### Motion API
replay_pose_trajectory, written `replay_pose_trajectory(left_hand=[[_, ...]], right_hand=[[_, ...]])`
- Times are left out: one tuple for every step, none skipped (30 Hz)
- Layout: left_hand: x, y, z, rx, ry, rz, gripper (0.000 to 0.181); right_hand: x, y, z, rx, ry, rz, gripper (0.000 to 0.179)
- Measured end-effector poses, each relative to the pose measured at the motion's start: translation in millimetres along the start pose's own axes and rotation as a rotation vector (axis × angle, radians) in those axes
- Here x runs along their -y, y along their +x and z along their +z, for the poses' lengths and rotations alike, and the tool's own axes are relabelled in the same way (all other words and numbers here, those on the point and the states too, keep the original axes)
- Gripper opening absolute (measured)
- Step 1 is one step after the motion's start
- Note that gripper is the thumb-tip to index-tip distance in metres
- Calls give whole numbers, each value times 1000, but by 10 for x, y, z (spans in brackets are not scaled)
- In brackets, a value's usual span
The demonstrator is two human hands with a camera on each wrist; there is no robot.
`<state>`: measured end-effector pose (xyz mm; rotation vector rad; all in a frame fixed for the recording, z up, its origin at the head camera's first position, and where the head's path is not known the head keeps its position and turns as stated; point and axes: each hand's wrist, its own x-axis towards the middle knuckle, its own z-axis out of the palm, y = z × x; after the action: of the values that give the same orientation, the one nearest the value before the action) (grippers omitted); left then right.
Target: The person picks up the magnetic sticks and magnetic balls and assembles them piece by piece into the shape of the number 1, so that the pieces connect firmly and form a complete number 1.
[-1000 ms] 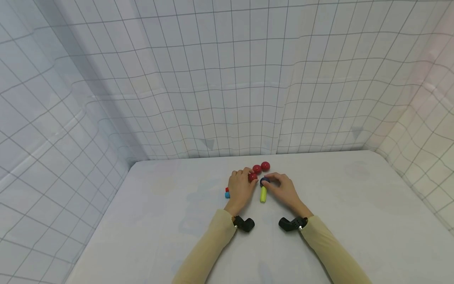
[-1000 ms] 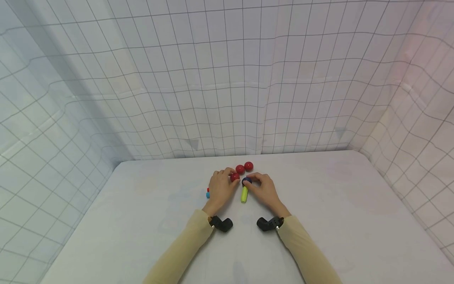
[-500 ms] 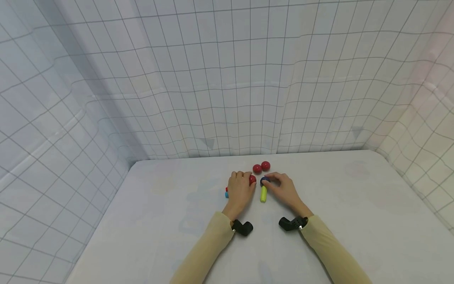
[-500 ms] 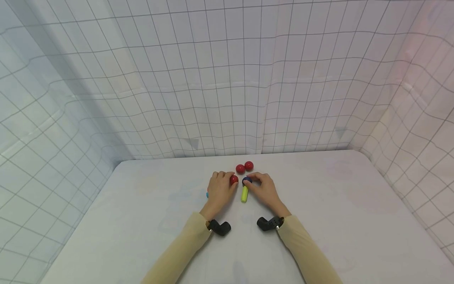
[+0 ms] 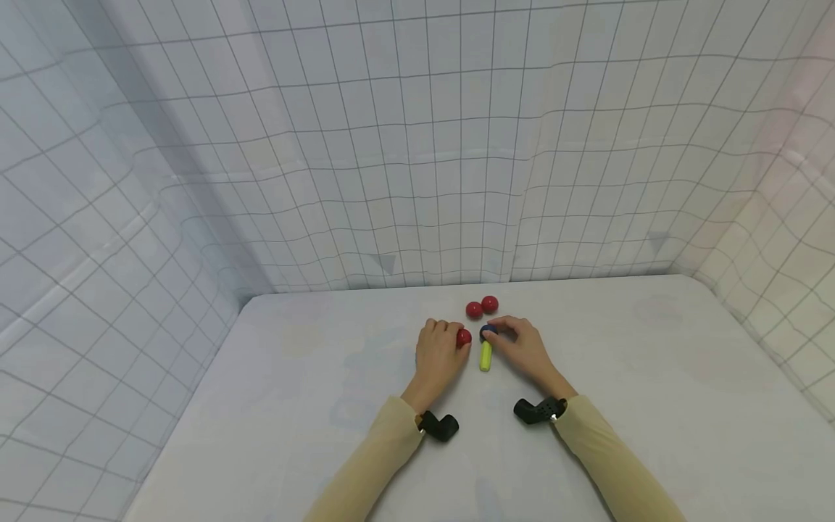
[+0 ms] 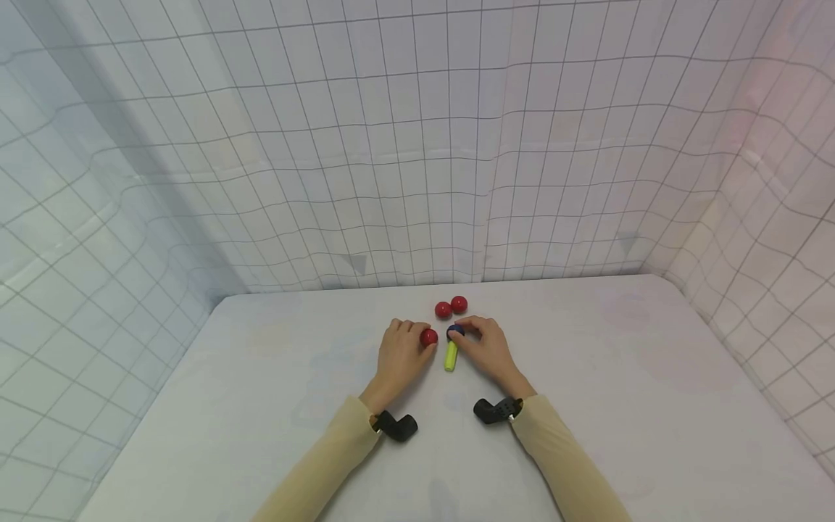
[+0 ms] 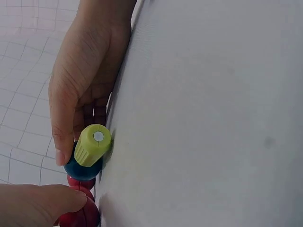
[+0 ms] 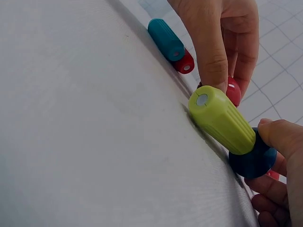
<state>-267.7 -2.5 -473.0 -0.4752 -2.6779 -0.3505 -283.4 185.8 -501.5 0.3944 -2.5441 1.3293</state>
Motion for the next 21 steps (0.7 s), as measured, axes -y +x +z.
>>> replay_pose_trajectory(left_hand=[[0, -8, -6, 0, -4, 7, 33], [0, -17, -14, 0, -9, 12, 33], [-1, -27, -20, 3, -10, 17, 33], [-1, -37, -26, 7, -13, 20, 33], [-2, -48, -29, 9, -17, 23, 33], [-2, -58, -33, 13, -20, 26, 33], [-3, -69, -37, 16, -24, 29, 33], [-3, -80, -40, 17, -29, 33, 33], [-3, -91, -43, 18, -33, 37, 33], [-2, -101, -45, 18, -40, 39, 32], [-1, -111, -48, 18, -47, 41, 32], [0, -120, -54, 17, -53, 43, 32], [1, -129, -59, 14, -61, 45, 32], [3, -136, -63, 12, -69, 47, 32], [4, -144, -70, 7, -77, 50, 32], [8, -153, -73, -1, -85, 53, 31], [10, -162, -79, -8, -90, 57, 31], [13, -173, -86, -18, -95, 62, 31], [18, -183, -90, -25, -97, 67, 30], [22, -195, -96, -31, -99, 72, 30], [24, -207, -105, -36, -102, 77, 30]], right_hand=[[-6, 0, 1, 1, -2, 0, 31], [-11, -1, 3, 1, -3, 0, 31], [-16, -1, 5, 1, 0, 1, 31], [-16, -1, 6, 0, 3, 1, 30], [-18, -1, 8, -1, 4, 1, 30], [-19, -1, 9, -1, 6, 0, 30], [-18, 1, 10, -2, 8, 0, 30], [-17, 2, 10, -3, 9, -3, 30], [-14, 3, 9, -4, 12, -6, 30], [-12, 5, 8, -4, 11, -9, 30], [-11, 7, 7, -6, 13, -13, 31], [-9, 8, 6, -7, 13, -14, 30], [-10, 9, 5, -8, 13, -15, 30], [-10, 10, 4, -10, 14, -15, 30], [-10, 10, 3, -12, 18, -15, 30], [-13, 10, 4, -13, 19, -15, 29], [-15, 9, 4, -14, 20, -15, 29], [-17, 8, 4, -13, 20, -15, 29], [-23, 6, 5, -13, 19, -20, 29], [-26, 5, 5, -13, 20, -22, 29], [-29, 4, 6, -11, 23, -22, 29]])
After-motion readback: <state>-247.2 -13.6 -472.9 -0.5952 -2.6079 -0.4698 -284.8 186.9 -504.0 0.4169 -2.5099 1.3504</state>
